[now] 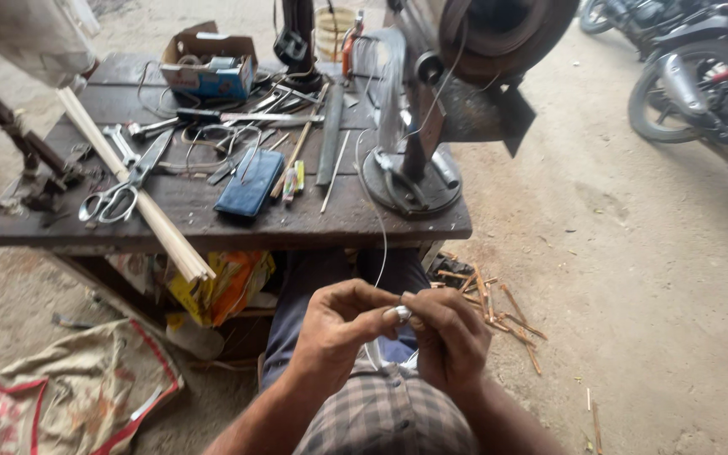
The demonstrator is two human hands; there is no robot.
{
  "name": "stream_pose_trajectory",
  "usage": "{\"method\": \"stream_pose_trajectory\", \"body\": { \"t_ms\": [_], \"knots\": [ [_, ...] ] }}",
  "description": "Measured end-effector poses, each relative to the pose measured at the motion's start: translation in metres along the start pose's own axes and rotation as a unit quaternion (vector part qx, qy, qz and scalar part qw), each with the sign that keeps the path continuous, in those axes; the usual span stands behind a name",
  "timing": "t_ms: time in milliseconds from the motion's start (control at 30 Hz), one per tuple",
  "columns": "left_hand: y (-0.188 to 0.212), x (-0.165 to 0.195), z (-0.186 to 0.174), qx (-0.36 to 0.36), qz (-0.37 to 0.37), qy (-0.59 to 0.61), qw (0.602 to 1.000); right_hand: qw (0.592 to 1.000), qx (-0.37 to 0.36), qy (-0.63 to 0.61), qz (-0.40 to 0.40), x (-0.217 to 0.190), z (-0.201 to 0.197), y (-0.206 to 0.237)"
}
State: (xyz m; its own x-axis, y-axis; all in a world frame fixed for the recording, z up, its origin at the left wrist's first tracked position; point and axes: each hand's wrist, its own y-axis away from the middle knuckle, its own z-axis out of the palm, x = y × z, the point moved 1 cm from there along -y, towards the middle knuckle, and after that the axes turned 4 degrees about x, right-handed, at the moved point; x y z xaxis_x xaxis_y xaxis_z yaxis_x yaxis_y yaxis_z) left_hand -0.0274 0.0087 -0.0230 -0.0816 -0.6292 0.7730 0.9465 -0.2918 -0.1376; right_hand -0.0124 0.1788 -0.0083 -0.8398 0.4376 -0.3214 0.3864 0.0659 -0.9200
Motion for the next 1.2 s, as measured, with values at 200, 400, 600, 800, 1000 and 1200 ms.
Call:
{"method": "stream_pose_trajectory", "body": {
  "t_ms": [200, 400, 600, 800, 1000, 1200],
  "knots": [
    [-0.002, 0.004, 0.006, -0.012, -0.010, -0.002, 1.000, 0.999, -0.013, -0.036, 0.034, -0.001, -0.005, -0.007],
    [0.005, 0.003, 0.010, -0.041, 0.068, -0.036, 0.996, 0.998, -0.025, -0.037, 0.037, 0.001, -0.010, -0.005],
    [0.009, 0.001, 0.012, -0.029, 0.188, -0.186, 0.964, 0.996, -0.014, -0.066, 0.064, 0.003, -0.008, -0.005],
    [0.010, 0.002, 0.010, -0.013, 0.211, -0.296, 0.932, 0.978, -0.041, -0.104, 0.175, -0.003, -0.012, -0.005],
    [0.008, 0.001, 0.004, -0.066, 0.264, -0.245, 0.931, 0.976, -0.045, -0.142, 0.159, 0.005, -0.009, 0.002],
    [0.006, -0.004, -0.002, -0.050, 0.183, -0.137, 0.972, 0.958, -0.035, -0.204, 0.198, 0.022, -0.008, 0.013]
  ]
}}
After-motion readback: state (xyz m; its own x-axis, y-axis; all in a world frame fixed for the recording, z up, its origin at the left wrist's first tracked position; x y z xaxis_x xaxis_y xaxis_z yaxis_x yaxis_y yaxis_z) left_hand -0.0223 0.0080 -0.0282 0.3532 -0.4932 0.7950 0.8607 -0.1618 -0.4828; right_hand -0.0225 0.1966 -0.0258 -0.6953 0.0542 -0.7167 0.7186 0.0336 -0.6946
